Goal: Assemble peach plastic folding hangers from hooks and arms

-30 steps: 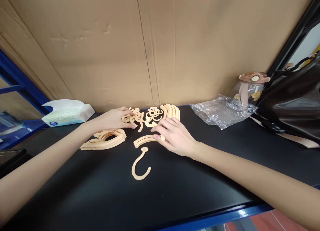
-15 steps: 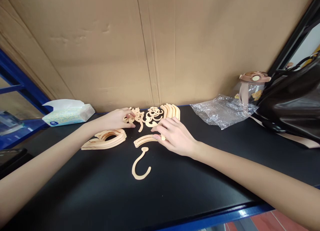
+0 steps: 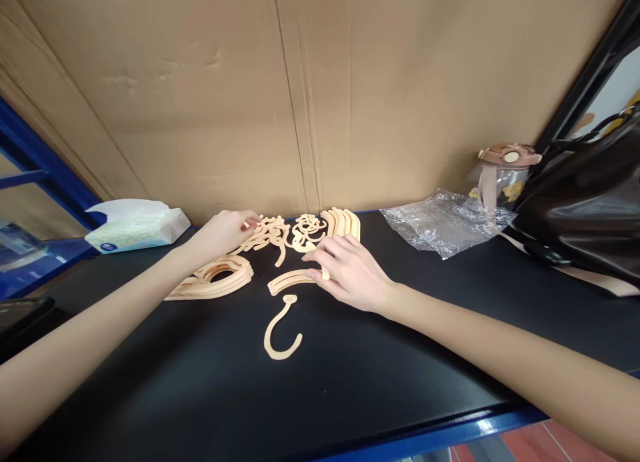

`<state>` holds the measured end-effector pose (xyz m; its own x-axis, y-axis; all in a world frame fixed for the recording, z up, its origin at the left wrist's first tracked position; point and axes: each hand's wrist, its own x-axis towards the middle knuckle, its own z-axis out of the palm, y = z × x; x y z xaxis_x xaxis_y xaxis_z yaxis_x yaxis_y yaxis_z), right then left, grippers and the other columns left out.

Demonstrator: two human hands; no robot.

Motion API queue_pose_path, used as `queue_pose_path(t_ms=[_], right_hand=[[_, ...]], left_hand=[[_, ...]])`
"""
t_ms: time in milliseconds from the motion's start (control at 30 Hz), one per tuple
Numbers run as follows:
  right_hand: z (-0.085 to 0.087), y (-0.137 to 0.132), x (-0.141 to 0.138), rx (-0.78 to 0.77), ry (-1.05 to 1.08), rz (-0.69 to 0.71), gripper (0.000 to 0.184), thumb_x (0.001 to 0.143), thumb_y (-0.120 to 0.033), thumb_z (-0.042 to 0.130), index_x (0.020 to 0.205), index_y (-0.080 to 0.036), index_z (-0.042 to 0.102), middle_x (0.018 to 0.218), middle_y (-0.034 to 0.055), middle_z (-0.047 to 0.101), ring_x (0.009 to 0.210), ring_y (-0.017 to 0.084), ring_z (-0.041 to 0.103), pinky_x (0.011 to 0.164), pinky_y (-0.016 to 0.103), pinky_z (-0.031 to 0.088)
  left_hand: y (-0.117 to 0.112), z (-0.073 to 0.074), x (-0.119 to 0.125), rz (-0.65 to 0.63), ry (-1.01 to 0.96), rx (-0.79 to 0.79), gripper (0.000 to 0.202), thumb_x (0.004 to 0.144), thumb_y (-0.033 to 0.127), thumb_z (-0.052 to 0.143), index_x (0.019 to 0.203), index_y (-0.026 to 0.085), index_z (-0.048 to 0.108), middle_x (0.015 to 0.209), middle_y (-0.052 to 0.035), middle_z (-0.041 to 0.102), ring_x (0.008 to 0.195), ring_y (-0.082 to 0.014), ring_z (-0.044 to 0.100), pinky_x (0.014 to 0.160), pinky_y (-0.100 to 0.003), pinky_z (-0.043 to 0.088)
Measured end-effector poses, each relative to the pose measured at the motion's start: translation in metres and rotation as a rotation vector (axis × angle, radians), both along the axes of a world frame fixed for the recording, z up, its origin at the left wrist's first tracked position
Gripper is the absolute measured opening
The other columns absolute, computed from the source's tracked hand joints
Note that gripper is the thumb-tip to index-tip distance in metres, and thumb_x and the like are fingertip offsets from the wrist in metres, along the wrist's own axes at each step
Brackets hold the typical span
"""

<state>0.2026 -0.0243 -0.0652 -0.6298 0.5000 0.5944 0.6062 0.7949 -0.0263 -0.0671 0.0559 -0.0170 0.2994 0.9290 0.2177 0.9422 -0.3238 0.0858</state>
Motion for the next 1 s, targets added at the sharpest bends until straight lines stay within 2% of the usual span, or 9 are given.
queue_pose_path(t_ms=[133, 333, 467, 600, 700, 767, 833, 900, 1000], right_hand=[[0.0, 0.0, 0.0, -0.007, -0.006, -0.007, 0.027, 0.096, -0.033, 0.041, 0.109, -0.017, 0.057, 0.097, 0.0078, 0.062, 0.092, 0.02, 0.055, 0.08, 0.035, 0.039], [-0.001, 0.0, 0.0, -0.008, -0.004, -0.01, 0.027, 0.095, -0.033, 0.042, 0.11, -0.016, 0.058, 0.097, 0.0078, 0.061, 0.092, 0.02, 0.055, 0.081, 0.035, 0.039], [-0.001, 0.0, 0.0, -0.012, 0.017, -0.02, 0.031, 0.093, -0.037, 0.047, 0.113, -0.017, 0.058, 0.097, 0.0075, 0.061, 0.091, 0.021, 0.055, 0.081, 0.035, 0.04], [-0.002, 0.002, -0.001, -0.102, 0.118, -0.061, 0.046, 0.087, -0.048, 0.055, 0.121, -0.017, 0.054, 0.102, 0.0084, 0.061, 0.096, 0.022, 0.057, 0.086, 0.038, 0.042], [-0.001, 0.003, 0.0, -0.221, 0.26, -0.092, 0.044, 0.089, -0.047, 0.052, 0.123, -0.019, 0.055, 0.099, 0.0063, 0.063, 0.094, 0.021, 0.058, 0.089, 0.038, 0.042], [0.0, 0.003, 0.0, -0.304, 0.379, -0.102, 0.04, 0.09, -0.046, 0.05, 0.12, -0.02, 0.058, 0.097, 0.0055, 0.064, 0.094, 0.021, 0.059, 0.09, 0.038, 0.042], [0.001, 0.004, 0.0, -0.389, 0.508, -0.099, 0.038, 0.09, -0.046, 0.05, 0.116, -0.021, 0.061, 0.104, 0.0059, 0.065, 0.1, 0.022, 0.059, 0.092, 0.037, 0.041], [0.002, 0.004, 0.001, -0.458, 0.619, -0.107, 0.035, 0.089, -0.046, 0.051, 0.108, -0.021, 0.065, 0.107, 0.0053, 0.065, 0.102, 0.022, 0.058, 0.09, 0.034, 0.042], [0.001, 0.005, 0.001, -0.505, 0.656, -0.115, 0.029, 0.088, -0.044, 0.053, 0.082, -0.018, 0.065, 0.082, 0.0018, 0.064, 0.083, 0.019, 0.06, 0.076, 0.03, 0.044]], left_hand=[[0.001, -0.002, -0.001, 0.018, -0.028, -0.038, 0.028, 0.074, 0.034, 0.055, 0.093, 0.018, 0.068, 0.092, -0.0101, 0.071, 0.083, -0.0294, 0.065, 0.072, -0.034, 0.046], [0.003, -0.006, -0.006, 0.025, -0.103, -0.04, 0.019, 0.072, 0.024, 0.052, 0.072, 0.021, 0.071, 0.08, -0.0079, 0.072, 0.077, -0.0276, 0.066, 0.068, -0.033, 0.045], [0.002, -0.001, -0.004, 0.081, -0.186, 0.037, 0.021, 0.071, 0.02, 0.052, 0.078, 0.017, 0.072, 0.083, -0.0113, 0.072, 0.083, -0.0302, 0.066, 0.072, -0.035, 0.046], [-0.008, 0.012, 0.012, 0.098, -0.322, 0.125, 0.027, 0.075, 0.023, 0.054, 0.094, 0.013, 0.071, 0.092, -0.0129, 0.071, 0.088, -0.0284, 0.064, 0.076, -0.035, 0.046], [-0.025, 0.017, 0.036, 0.004, -0.432, 0.049, 0.027, 0.08, 0.032, 0.055, 0.097, 0.017, 0.07, 0.085, -0.0051, 0.072, 0.077, -0.0199, 0.065, 0.066, -0.026, 0.047], [-0.041, 0.016, 0.055, -0.082, -0.481, -0.045, 0.023, 0.08, 0.033, 0.057, 0.093, 0.019, 0.07, 0.079, -0.0014, 0.071, 0.071, -0.0161, 0.064, 0.059, -0.023, 0.046], [-0.057, 0.011, 0.072, -0.254, -0.606, -0.178, 0.018, 0.079, 0.029, 0.06, 0.088, 0.017, 0.07, 0.079, -0.0014, 0.07, 0.069, -0.0142, 0.062, 0.059, -0.022, 0.045], [-0.072, 0.005, 0.084, -0.366, -0.596, -0.193, 0.01, 0.078, 0.022, 0.06, 0.078, 0.016, 0.068, 0.075, -0.0003, 0.067, 0.065, -0.0122, 0.059, 0.059, -0.022, 0.044], [-0.09, -0.001, 0.094, -0.47, -0.431, -0.064, 0.01, 0.078, 0.01, 0.056, 0.074, 0.017, 0.063, 0.073, 0.0013, 0.061, 0.066, -0.0121, 0.055, 0.06, -0.023, 0.041]])
